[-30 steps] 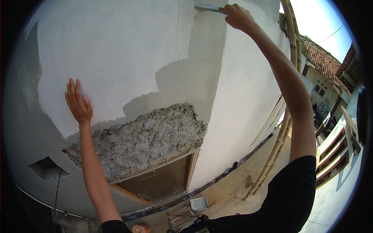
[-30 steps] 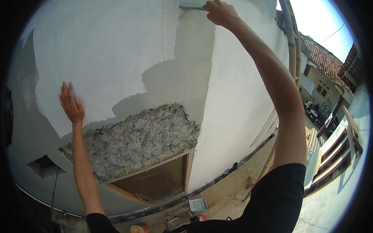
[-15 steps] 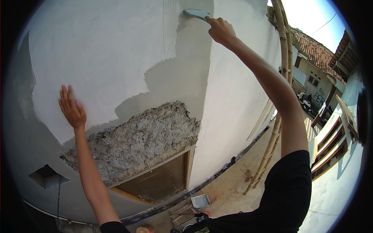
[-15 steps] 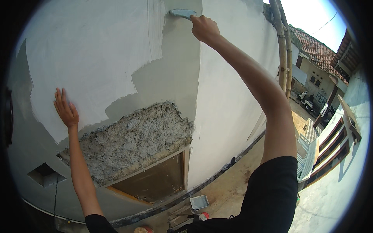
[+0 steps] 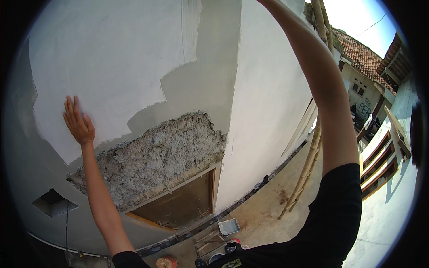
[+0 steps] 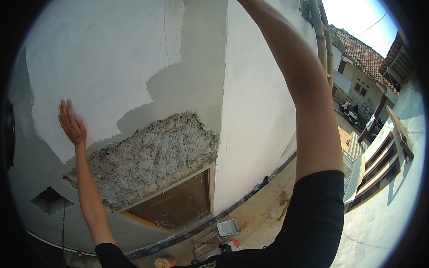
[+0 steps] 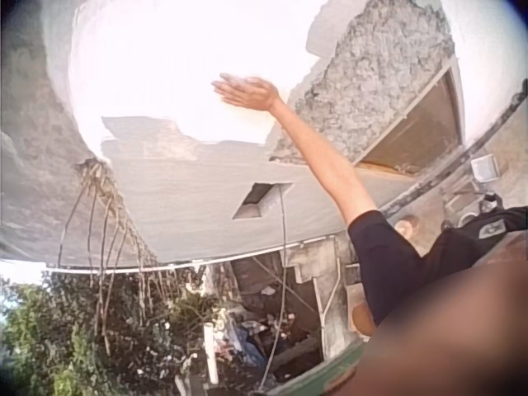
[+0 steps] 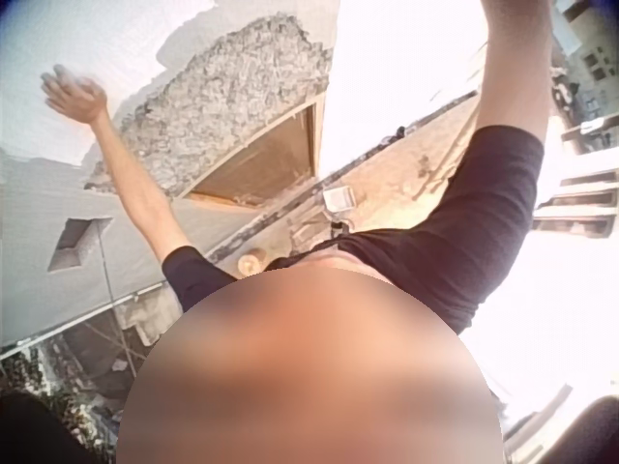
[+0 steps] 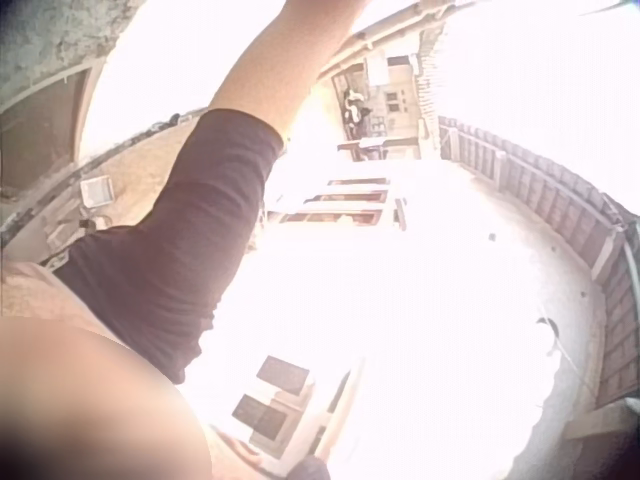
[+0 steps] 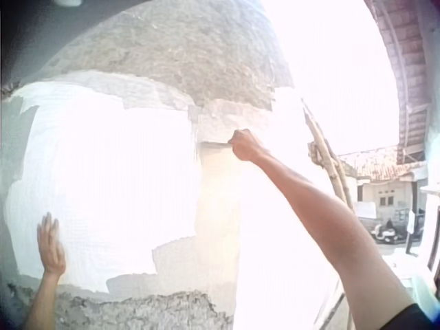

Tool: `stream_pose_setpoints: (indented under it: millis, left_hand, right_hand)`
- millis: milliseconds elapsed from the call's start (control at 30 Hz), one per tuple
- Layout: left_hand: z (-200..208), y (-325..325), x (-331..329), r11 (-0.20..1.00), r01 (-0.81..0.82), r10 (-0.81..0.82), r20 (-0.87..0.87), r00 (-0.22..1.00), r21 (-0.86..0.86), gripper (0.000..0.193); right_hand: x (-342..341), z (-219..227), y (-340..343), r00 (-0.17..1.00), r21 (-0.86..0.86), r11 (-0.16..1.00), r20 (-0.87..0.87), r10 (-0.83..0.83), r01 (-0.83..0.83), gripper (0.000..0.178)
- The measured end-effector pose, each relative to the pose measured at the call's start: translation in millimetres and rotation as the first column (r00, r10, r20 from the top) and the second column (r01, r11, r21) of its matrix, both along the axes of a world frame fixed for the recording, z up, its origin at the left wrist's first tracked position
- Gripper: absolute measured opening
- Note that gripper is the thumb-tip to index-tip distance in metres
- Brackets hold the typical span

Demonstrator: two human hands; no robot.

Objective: The person applies plaster mixture onto a damaged wall surface with a putty knife, smoothing it out.

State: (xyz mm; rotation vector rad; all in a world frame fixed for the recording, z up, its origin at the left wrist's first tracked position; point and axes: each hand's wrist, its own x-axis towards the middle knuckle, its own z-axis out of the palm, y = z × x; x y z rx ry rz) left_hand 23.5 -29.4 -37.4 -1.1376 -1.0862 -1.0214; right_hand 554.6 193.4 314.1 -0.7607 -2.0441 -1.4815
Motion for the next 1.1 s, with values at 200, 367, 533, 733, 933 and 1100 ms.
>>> stream_pose_setpoints:
  millis: [200,367,533,733,933,1100]
  left_hand:
    - [5,-12,-15,0.999,-0.046,0.046,-0.017,0.999,-0.018,0.052]
    - [8,-10,-11,1.000,-0.027,0.027,-0.015,1.000,0.010,0.053]
    - [3,-7,-10,1.000,-0.022,0.022,0.002,1.000,0.000,0.053]
    - [4,-9,-8,1.000,-0.024,0.024,0.013,1.000,-0.013,0.054]
    - [6,-12,-11,1.000,-0.023,0.023,0.025,0.999,-0.016,0.056]
    - [3,-6,-6,0.999,-0.010,0.011,0.040,0.999,-0.034,0.060]
  right_hand:
    - [-56,-111,-28,0.701,-0.025,0.950,-0.681,0.212,-0.311,0.017]
    - [-26,-208,-71,0.890,-0.295,0.955,-0.444,-0.099,-0.040,0.030]
    - [0,-195,-82,0.765,-0.760,0.604,-0.531,-0.366,-0.239,0.042]
    - [15,-163,-94,0.572,-0.558,0.591,-0.798,-0.190,-0.583,0.048]
    - [4,-80,-83,0.729,-0.305,0.930,-0.682,-0.061,-0.207,0.023]
    - [-23,-44,-60,0.784,-0.069,0.997,-0.621,-0.020,-0.030,0.017]
